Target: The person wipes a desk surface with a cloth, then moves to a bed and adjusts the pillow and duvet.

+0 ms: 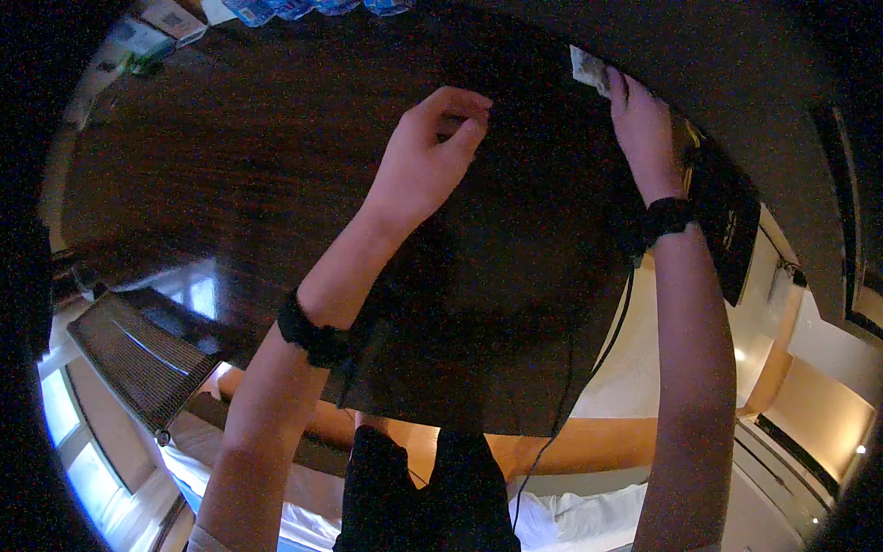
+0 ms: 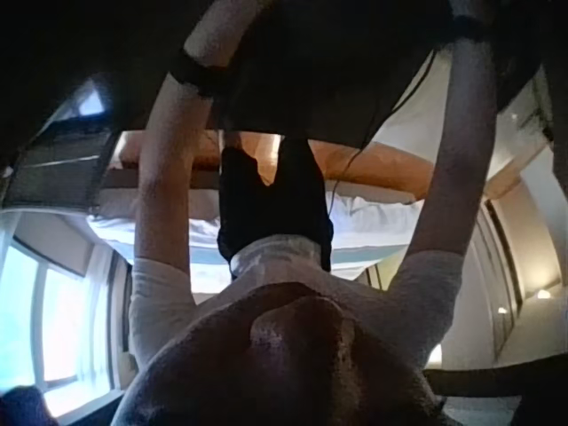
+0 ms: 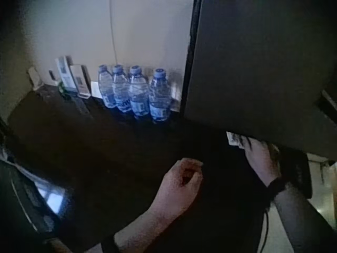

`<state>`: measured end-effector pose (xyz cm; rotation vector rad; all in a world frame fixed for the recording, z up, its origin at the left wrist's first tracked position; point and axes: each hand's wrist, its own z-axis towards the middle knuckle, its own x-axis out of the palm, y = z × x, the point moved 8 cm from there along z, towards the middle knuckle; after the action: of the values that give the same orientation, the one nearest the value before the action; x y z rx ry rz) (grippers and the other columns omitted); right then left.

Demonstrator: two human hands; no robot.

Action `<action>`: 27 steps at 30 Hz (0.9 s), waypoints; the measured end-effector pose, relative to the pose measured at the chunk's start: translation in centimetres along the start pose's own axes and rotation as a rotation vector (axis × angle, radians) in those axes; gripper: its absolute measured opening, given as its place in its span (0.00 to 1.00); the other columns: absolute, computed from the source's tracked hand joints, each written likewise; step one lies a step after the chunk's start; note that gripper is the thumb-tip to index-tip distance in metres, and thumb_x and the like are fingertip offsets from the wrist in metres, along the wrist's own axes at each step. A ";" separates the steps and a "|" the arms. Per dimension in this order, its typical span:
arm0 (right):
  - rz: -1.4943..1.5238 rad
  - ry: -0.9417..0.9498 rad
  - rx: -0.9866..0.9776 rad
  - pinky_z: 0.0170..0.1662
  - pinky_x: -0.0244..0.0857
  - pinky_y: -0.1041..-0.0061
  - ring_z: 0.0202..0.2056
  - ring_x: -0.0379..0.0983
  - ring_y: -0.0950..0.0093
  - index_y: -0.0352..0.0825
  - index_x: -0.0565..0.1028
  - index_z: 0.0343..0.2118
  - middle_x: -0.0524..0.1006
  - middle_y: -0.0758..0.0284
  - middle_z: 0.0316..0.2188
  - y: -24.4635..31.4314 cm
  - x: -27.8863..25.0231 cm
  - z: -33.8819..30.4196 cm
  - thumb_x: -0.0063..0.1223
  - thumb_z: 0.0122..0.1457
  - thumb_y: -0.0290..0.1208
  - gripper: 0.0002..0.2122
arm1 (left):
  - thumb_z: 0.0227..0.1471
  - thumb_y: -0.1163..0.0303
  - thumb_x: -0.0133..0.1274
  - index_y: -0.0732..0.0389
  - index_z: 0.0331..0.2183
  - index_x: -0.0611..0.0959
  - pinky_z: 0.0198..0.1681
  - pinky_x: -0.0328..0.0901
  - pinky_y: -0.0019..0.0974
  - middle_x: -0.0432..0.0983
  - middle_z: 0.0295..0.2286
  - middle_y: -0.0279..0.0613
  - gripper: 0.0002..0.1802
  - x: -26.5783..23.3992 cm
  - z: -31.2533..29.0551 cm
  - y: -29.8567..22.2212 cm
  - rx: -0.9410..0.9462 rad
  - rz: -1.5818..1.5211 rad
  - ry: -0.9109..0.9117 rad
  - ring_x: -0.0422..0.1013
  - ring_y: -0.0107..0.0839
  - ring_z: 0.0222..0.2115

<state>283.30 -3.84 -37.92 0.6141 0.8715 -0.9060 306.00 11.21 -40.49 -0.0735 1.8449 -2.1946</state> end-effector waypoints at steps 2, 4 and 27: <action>0.031 0.077 0.081 0.51 0.65 0.62 0.47 0.71 0.50 0.34 0.76 0.47 0.76 0.51 0.44 0.1 0.7 -0.4 0.46 0.65 0.40 0.16 | 0.56 0.70 0.52 0.65 0.42 0.80 0.38 0.68 0.31 0.79 0.35 0.39 0.12 0.0 -0.2 0.6 -0.018 0.006 0.001 0.72 0.25 0.33; 0.057 0.084 0.055 0.50 0.66 0.59 0.46 0.71 0.49 0.35 0.76 0.46 0.76 0.51 0.43 -0.4 1.3 -0.3 0.42 0.66 0.44 0.18 | 0.56 0.70 0.52 0.65 0.42 0.80 0.38 0.67 0.30 0.79 0.35 0.38 0.12 0.3 -0.3 0.8 -0.014 0.019 0.012 0.72 0.24 0.33; 0.050 0.200 -0.007 0.56 0.62 0.64 0.54 0.67 0.55 0.37 0.70 0.55 0.70 0.61 0.56 5.3 4.9 5.5 0.43 0.67 0.44 0.20 | 0.57 0.70 0.51 0.65 0.42 0.79 0.41 0.69 0.32 0.79 0.37 0.42 0.12 -3.1 6.5 2.4 -0.107 -0.065 0.182 0.74 0.29 0.36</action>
<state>291.59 -7.40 -38.68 0.7263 1.0329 -0.8055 310.81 5.33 -41.22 0.0468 2.0853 -2.2090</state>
